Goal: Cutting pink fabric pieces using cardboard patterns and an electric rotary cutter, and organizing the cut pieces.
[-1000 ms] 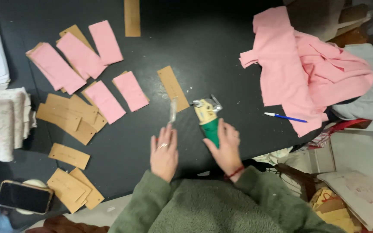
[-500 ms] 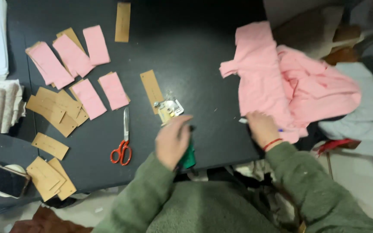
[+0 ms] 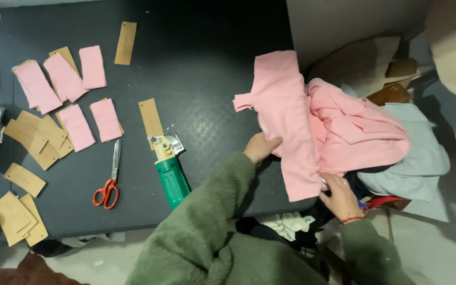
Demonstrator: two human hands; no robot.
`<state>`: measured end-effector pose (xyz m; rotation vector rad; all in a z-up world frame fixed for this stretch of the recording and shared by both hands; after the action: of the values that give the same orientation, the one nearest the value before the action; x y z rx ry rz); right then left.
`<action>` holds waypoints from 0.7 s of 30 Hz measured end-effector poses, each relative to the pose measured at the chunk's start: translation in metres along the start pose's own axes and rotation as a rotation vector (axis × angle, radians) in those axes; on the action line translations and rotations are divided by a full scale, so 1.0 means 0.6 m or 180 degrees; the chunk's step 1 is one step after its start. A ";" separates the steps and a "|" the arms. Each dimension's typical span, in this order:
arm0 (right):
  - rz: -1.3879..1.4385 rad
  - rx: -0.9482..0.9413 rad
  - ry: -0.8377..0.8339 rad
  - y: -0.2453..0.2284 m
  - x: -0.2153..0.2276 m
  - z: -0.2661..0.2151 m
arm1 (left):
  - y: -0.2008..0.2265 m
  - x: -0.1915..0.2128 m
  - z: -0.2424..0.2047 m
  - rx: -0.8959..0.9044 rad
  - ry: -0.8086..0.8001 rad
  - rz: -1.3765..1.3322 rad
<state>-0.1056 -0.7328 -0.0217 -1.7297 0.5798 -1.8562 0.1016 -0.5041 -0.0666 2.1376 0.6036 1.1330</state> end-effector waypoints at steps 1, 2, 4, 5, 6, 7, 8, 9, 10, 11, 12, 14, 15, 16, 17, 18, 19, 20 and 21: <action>0.0004 0.0003 0.0015 0.040 -0.012 0.001 | 0.000 0.004 0.011 -0.0009 0.0005 0.0011; 0.0058 -0.0222 0.0313 0.082 -0.020 0.002 | 0.004 0.005 0.021 -0.0241 -0.0247 -0.0776; 0.0148 -0.0474 0.0621 0.106 -0.009 0.019 | 0.026 0.042 0.035 -0.0453 -0.0520 -0.1525; 0.0092 -0.0516 0.1096 0.091 0.031 0.024 | 0.054 0.062 0.037 -0.0455 -0.0813 -0.2320; 0.0028 -0.0554 0.1570 0.074 0.069 0.029 | 0.082 0.085 0.039 -0.0438 -0.1101 -0.3117; 0.0022 -0.0513 0.1589 0.035 0.112 0.028 | 0.118 0.118 0.049 -0.0481 -0.1079 -0.3118; -0.0110 -0.0281 0.1947 -0.010 0.159 0.025 | 0.156 0.161 0.057 -0.0856 -0.0885 -0.3807; -0.0226 -0.0022 0.2304 -0.054 0.205 0.026 | 0.194 0.208 0.067 -0.1259 -0.0677 -0.4484; -0.0225 0.0033 0.2328 -0.129 0.222 0.050 | 0.229 0.267 0.030 -0.1320 -0.0655 -0.4480; -0.0144 0.0445 0.2497 -0.214 0.237 0.049 | 0.258 0.311 -0.020 -0.1581 -0.0825 -0.4788; -0.0059 0.0859 0.2658 -0.297 0.252 0.049 | 0.286 0.356 -0.068 -0.1845 -0.0997 -0.5093; 0.0171 0.0524 0.2110 -0.329 0.200 0.010 | 0.220 0.403 -0.124 -0.1947 -0.0631 -0.5199; 0.0400 0.0269 0.1589 -0.338 0.169 0.004 | 0.192 0.436 -0.143 -0.2121 -0.0254 -0.5272; 0.0388 0.0285 0.1626 -0.357 0.150 0.023 | 0.166 0.454 -0.147 -0.2159 -0.0281 -0.5260; 0.0301 0.0545 0.1223 -0.384 0.126 0.030 | 0.132 0.461 -0.159 -0.1919 -0.0045 -0.4959; 0.0219 0.0805 0.0820 -0.409 0.100 0.036 | 0.095 0.469 -0.170 -0.1686 0.0183 -0.4650; 0.0275 0.0787 0.0734 -0.410 0.082 0.053 | 0.022 0.446 -0.128 -0.1597 0.0254 -0.4659; 0.0196 0.0994 0.0287 -0.416 0.055 0.069 | -0.056 0.422 -0.089 -0.1370 0.0276 -0.4584; 0.0109 0.1242 -0.0117 -0.419 0.026 0.094 | -0.131 0.408 -0.045 -0.1204 0.0293 -0.4489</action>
<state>-0.0730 -0.5474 0.1552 -1.4806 0.2108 -1.7692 0.1988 -0.2825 0.0241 0.8738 1.4410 0.4310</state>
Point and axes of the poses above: each hand's wrist, its own z-axis towards the middle knuckle, its own x-axis out of the back of the hand, y = z × x, the point moved 3 cm from there along z, towards the middle knuckle, and after that the axes turned 13 degrees about z, right-handed, at the moved point
